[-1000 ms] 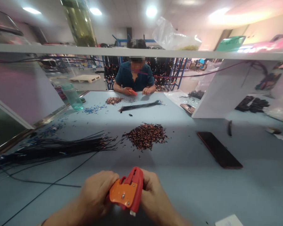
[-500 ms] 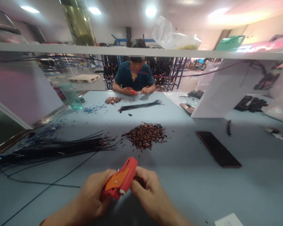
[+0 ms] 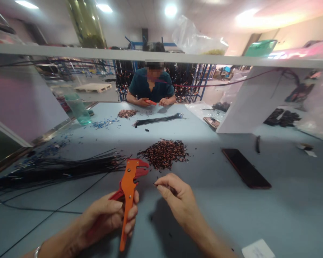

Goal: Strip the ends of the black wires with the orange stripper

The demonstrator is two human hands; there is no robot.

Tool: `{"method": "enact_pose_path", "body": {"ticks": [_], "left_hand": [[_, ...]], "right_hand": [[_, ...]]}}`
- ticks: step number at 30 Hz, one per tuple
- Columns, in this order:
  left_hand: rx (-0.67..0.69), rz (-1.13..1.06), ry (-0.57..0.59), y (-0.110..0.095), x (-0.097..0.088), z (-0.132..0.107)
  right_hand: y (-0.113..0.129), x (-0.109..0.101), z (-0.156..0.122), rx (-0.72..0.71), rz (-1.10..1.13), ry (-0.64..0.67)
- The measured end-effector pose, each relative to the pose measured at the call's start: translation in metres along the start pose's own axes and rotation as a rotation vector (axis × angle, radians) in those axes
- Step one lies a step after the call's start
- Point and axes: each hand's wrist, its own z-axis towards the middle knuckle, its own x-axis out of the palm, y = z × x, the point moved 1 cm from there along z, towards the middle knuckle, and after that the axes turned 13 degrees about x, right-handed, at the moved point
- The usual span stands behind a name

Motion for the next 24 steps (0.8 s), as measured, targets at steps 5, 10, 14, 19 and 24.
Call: {"method": "enact_pose_path", "body": {"ticks": [5,10,14,19,24], "left_hand": [[-0.071,-0.014,0.041,0.0018,0.0002,-0.0011],[-0.089,0.014,0.062,0.0038,0.0038,-0.0046],[-0.092,0.048,0.080,0.0050,0.0048,-0.0055],[-0.112,0.067,0.084,0.0061,0.0049,-0.0043],[-0.126,0.087,0.062,0.0060,0.0049,-0.0046]], "right_hand": [[0.0005,-0.0020,-0.0002,0.034,-0.043,-0.038],[0.0012,-0.0044,-0.0041,-0.032,-0.039,-0.080],[0.0017,-0.0041,-0.0058,-0.177,-0.164,-0.117],[0.0013,-0.0022,-0.0053,-0.258,-0.203,-0.151],[0.0022,-0.0024,-0.0057,-0.309,-0.245,-0.173]]}}
